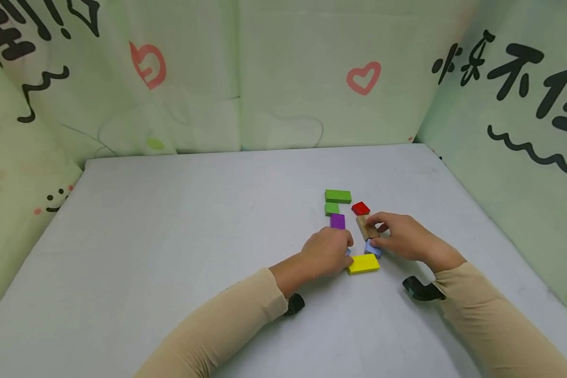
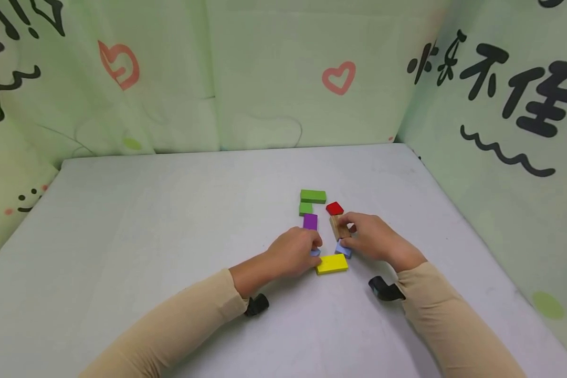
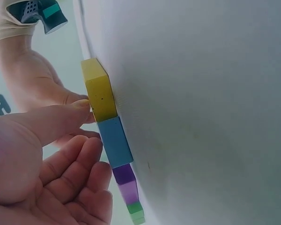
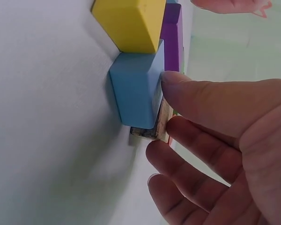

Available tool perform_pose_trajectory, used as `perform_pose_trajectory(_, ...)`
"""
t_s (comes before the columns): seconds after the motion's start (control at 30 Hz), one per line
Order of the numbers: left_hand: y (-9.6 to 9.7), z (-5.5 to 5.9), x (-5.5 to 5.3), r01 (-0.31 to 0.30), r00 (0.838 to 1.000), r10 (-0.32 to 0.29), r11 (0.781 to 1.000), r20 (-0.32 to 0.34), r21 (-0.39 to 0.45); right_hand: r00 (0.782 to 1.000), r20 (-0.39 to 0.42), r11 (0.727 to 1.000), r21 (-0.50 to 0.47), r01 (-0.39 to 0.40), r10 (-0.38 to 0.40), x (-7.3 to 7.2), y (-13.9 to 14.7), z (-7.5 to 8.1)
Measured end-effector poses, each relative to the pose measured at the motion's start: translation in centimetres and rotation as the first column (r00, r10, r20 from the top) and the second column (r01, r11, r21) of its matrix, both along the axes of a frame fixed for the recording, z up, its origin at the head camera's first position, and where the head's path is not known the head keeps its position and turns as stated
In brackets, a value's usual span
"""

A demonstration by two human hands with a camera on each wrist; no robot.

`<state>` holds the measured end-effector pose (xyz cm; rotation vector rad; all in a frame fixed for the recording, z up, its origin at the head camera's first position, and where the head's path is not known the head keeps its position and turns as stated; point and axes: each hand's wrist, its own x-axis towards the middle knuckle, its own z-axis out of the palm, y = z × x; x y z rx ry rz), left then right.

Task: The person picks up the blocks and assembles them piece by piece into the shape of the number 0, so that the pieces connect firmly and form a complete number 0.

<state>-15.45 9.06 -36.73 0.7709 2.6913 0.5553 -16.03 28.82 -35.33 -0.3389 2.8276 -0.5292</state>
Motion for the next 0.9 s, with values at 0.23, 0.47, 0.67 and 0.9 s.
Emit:
perform_pose_trajectory(0.23,-0.2,0.0,-0.4,0.001,0.999,-0.004,0.999,0.041,0.053,1.000,0.019,1.000,0.015,0.002,-0.002,-0.1,-0.1,0.0)
perform_pose_trajectory(0.47,-1.2,0.5,-1.6,-0.004,1.000,0.002,0.986,0.015,0.165,1.000,0.013,1.000,0.019,0.006,-0.006,0.0,-0.2,0.3)
perform_pose_trajectory(0.67,-1.8,0.7,-3.1,-0.031,0.999,0.027,0.989,0.026,0.147,1.000,0.026,1.000,0.027,0.006,-0.007,0.1,-0.3,0.3)
perform_pose_trajectory(0.9,-2.1,0.4,-4.6,-0.053,0.997,0.047,0.992,0.053,0.115,0.999,0.033,1.000,0.031,0.000,-0.001,0.0,-0.3,0.3)
